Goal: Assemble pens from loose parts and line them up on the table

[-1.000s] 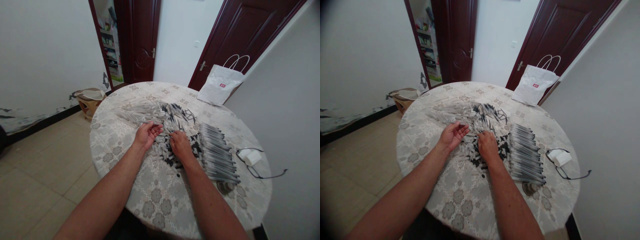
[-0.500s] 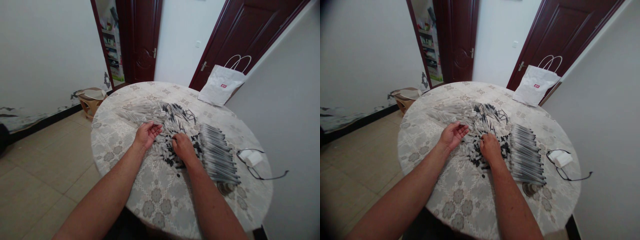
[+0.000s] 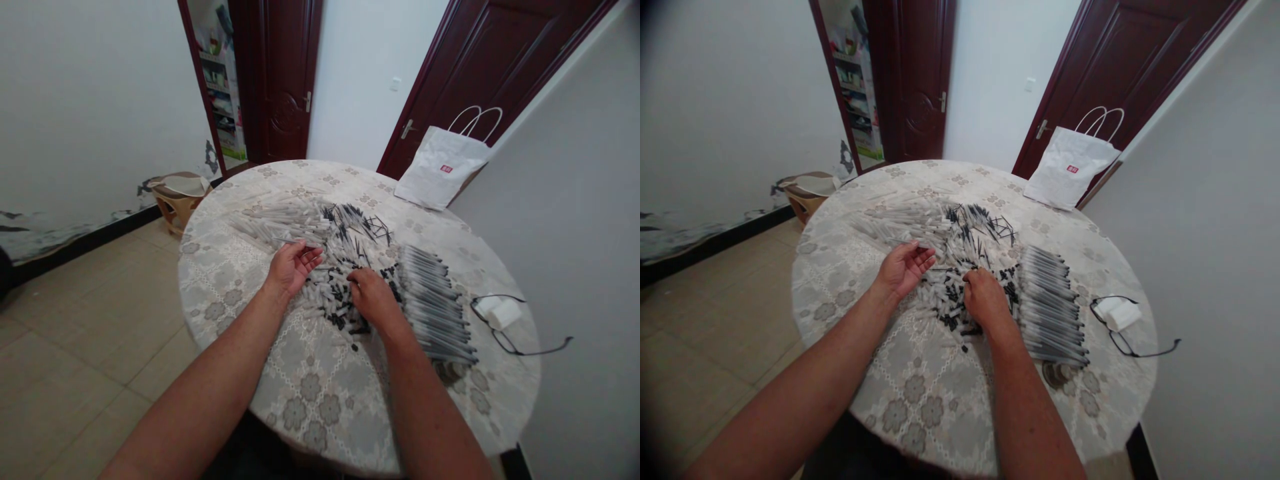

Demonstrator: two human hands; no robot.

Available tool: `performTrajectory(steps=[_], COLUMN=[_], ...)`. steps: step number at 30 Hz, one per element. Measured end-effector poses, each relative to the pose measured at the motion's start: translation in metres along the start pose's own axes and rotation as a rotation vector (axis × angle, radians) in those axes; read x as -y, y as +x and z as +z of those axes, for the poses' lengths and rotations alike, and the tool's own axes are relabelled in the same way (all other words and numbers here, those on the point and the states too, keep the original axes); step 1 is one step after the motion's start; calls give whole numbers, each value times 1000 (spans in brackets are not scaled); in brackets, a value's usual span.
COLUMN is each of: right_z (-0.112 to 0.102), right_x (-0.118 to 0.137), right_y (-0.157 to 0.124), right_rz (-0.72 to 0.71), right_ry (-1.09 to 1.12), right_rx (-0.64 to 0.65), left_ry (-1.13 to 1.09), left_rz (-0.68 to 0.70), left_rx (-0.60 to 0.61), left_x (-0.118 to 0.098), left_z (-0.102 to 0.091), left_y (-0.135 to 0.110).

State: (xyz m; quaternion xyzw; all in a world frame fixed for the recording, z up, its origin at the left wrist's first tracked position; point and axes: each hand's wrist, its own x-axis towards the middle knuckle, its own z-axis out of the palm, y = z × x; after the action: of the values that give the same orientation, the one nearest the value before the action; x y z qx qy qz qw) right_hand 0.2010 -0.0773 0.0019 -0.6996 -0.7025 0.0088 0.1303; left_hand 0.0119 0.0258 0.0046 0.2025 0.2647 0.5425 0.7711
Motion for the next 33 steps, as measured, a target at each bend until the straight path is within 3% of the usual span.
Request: performTrajectory(steps=[6,17,20,23,29,31,33], right_z=[-4,-3,-4,-3,3,3,1], right_x=[4,-2,-1,4,13,12,12], right_y=[-3,-1,0,0,-1,0,2], right_rz=[-10,310,231,113,138,130,127], right_ry=[-17,-204,-156,-119,-156,-115,6], right_rx=[110,48,-10,31,87,30,-104], left_ry=[9,14,22,29,84,111,129], left_rz=[2,-7,-9,-13,-18,-18,-23], left_rx=[3,16,16,20,69,94,119], left_x=[1,2,2,2,3,5,6], left_z=[0,0,1,2,3,3,4], left_y=[0,-1,-2,-2,-5,-6,-8])
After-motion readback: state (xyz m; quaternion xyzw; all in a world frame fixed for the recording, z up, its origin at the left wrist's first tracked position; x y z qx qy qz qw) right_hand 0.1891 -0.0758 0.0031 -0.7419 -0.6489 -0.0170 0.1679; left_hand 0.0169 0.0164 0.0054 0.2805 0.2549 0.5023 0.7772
